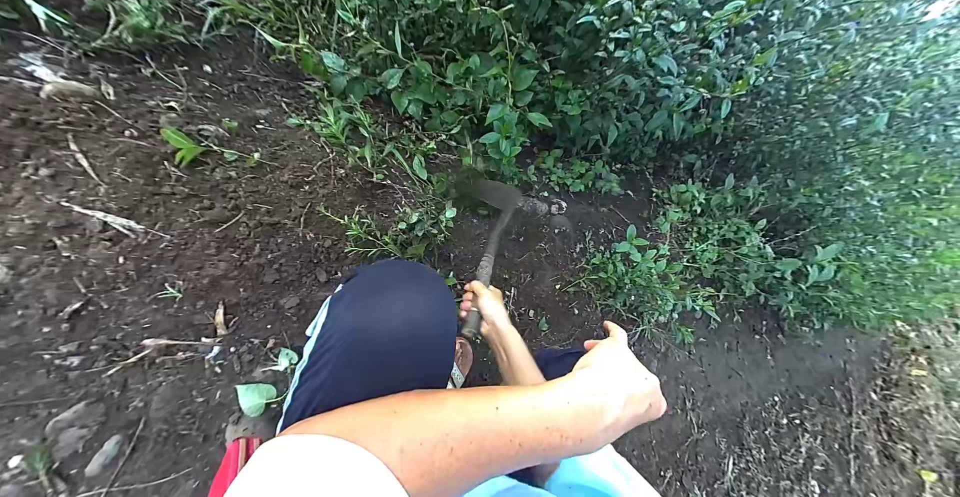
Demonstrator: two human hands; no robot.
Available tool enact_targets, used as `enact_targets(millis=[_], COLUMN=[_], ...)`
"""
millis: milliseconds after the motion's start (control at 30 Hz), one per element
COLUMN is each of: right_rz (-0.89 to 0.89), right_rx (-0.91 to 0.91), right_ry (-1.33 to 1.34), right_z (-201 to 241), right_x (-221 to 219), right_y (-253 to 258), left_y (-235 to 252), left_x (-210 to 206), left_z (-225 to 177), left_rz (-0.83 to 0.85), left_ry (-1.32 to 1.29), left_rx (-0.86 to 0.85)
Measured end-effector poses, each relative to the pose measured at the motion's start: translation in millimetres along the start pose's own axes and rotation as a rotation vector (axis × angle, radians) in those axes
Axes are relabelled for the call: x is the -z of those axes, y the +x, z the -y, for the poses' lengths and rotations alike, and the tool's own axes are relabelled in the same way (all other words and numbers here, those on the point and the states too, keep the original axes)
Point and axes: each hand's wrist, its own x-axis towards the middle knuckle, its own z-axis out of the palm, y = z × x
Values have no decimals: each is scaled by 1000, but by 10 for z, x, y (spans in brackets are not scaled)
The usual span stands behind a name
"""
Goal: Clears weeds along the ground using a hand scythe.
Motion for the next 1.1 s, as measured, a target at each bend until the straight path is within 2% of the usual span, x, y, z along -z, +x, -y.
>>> enact_targets(millis=[67, 133, 233, 300, 367, 467, 533, 600, 667, 767, 833, 900, 967, 1000, 1067, 1100], right_rz=[11, -40, -215, -333, -388, -307, -217, -230, -288, -411, -494, -539, -509, -459, -278, -196], right_rx=[3, 108, 344, 428, 410, 220, 63, 58, 139, 377, 533, 598, 536, 449, 172, 62], right_ry=[-112, -168, -87, -11, 35, -7, -98, -115, -94, 33, 160, 240, 231, 175, -7, -73], right_z=[79, 217, 486, 644, 709, 466, 262, 295, 422, 629, 797, 884, 724, 546, 237, 226], right_x=[268, 407, 412, 372, 311, 291, 431, 609, 785, 910, 862, 724, 468, 321, 174, 202], right_y=[-146, -209, -196, -88, 72, 405, 564, 524, 392, 251, 259, 340, 465, 528, 598, 592], left_y=[6, -10, -65, -84, -83, -75, -70, -94, -117, -134, -156, -163, -149, -131, -95, -80], left_x=[-5, -1, 12, 25, 27, 14, 11, 24, 5, -28, -22, -28, -15, -3, 17, 19], left_z=[-24, -26, -15, -4, 9, 29, 17, 14, 7, 30, 46, 47, 53, 60, 72, 73], left_rz=[14, 9, -7, 1, 1, 4, 25, 11, -20, -43, -33, -38, -19, -4, 28, 35], left_ry=[0, 10, 37, 38, 34, 27, 41, 35, 13, 33, 46, 50, 48, 44, 32, 32], left_rx=[-4, -8, -3, -5, 2, 14, 13, 4, -15, -17, -17, -14, -3, 5, 13, 12])
